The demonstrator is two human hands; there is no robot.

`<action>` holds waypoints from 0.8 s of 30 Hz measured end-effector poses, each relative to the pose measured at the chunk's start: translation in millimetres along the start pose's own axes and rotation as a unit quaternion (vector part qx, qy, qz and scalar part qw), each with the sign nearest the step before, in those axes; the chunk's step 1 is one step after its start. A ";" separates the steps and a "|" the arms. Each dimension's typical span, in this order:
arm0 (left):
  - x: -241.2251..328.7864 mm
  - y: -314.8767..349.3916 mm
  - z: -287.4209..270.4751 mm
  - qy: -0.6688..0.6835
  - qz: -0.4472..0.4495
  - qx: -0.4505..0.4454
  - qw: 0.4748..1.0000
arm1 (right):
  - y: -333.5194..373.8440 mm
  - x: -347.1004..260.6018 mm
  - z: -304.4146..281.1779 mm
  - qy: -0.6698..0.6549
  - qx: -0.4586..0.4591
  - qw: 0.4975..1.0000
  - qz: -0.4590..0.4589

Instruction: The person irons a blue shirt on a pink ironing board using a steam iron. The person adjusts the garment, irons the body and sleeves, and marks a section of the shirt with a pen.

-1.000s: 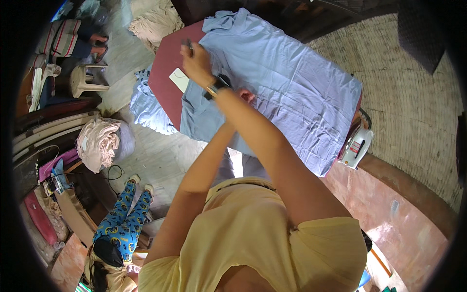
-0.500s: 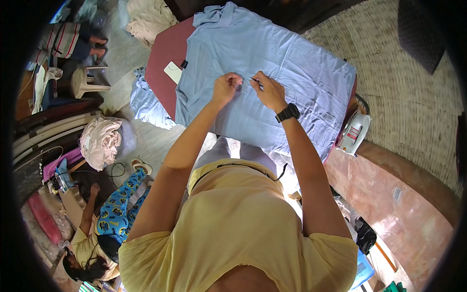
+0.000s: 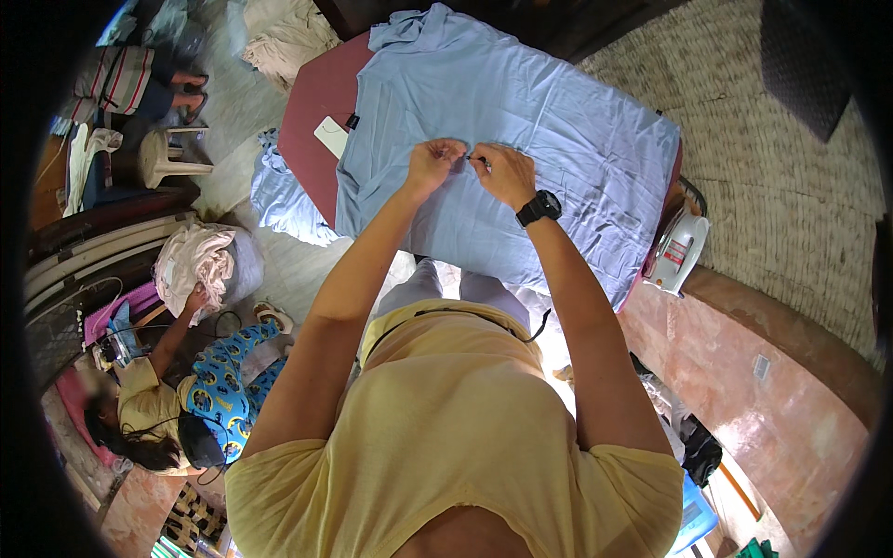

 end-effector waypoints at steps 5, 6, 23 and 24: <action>2.5 4.8 2.6 0.043 -0.009 0.004 0.999 | -0.3 -7.5 2.3 0.032 0.017 0.999 0.001; 6.3 6.9 4.3 0.061 -0.010 -0.014 0.998 | 0.8 -7.3 2.9 0.040 0.020 0.999 0.001; 51.1 32.0 -6.0 -0.353 0.232 0.097 0.901 | 4.4 7.5 6.1 -0.099 0.023 0.992 0.070; 46.0 29.5 -9.9 -0.313 0.205 0.091 0.923 | 4.8 5.1 4.5 -0.100 0.044 0.992 0.055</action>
Point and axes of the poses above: each hand's wrist, its own y-axis away from the middle knuckle, its own z-axis out of the palm, x = y × z, the point moved 9 cm from there along -y, towards the middle knuckle, and after that the axes turned 6 degrees about z, right-handed, at the moved point
